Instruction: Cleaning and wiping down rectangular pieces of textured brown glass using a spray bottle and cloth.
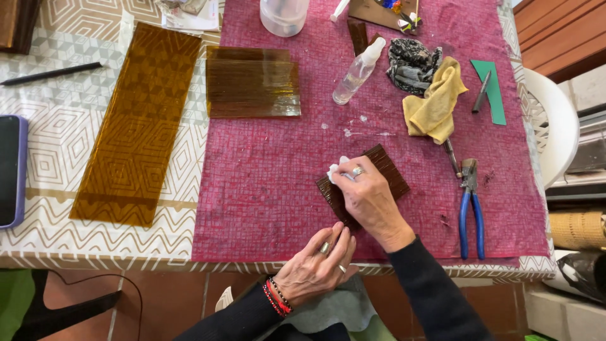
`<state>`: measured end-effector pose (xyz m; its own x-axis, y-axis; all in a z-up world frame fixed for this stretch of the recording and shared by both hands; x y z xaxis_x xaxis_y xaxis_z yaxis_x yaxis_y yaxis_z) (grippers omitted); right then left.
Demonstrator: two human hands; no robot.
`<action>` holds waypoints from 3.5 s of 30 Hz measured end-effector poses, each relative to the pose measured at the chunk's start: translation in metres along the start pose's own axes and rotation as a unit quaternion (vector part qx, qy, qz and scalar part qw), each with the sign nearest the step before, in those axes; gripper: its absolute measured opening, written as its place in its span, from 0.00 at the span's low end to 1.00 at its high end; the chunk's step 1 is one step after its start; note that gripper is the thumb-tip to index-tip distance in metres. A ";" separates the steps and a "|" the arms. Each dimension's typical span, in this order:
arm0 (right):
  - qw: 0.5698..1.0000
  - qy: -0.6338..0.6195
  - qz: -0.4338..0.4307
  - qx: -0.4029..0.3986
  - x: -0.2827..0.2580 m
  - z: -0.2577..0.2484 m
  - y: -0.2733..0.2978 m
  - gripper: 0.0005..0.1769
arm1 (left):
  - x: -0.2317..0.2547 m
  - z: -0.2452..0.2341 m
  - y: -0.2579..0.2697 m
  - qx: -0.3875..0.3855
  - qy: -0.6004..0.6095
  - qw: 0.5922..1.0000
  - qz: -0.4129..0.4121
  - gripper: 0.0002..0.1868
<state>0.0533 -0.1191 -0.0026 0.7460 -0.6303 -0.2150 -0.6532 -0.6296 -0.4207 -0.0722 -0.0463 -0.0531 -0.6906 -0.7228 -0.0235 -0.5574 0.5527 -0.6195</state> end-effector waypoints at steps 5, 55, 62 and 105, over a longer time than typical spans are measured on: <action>0.999 -0.050 -0.006 0.000 0.006 -0.002 0.005 0.13 | 0.004 0.004 0.003 -0.010 0.021 1.000 -0.007 0.30; 0.971 0.133 0.178 0.089 0.085 -0.077 0.103 0.09 | 0.000 0.002 -0.005 0.013 0.100 0.995 -0.019 0.21; 0.989 0.021 0.119 0.088 0.003 -0.050 0.081 0.12 | -0.004 0.002 0.001 0.047 0.159 0.981 -0.100 0.32; 0.984 0.019 0.156 0.078 0.081 -0.030 0.058 0.08 | 0.000 -0.005 -0.008 -0.022 0.069 0.997 -0.021 0.25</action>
<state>0.0720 -0.2201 -0.0181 0.5041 -0.8008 -0.3236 -0.8202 -0.3266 -0.4696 -0.0701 -0.0489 -0.0447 -0.7208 -0.6841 0.1117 -0.6052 0.5426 -0.5826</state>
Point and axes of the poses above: each hand's wrist, its own y-axis away from the middle knuckle, its own z-axis out of the palm, x = y × z, the point moved 6 cm from there along -y, towards the middle knuckle, and after that the axes turned 2 degrees about x, right-handed, at the moved point
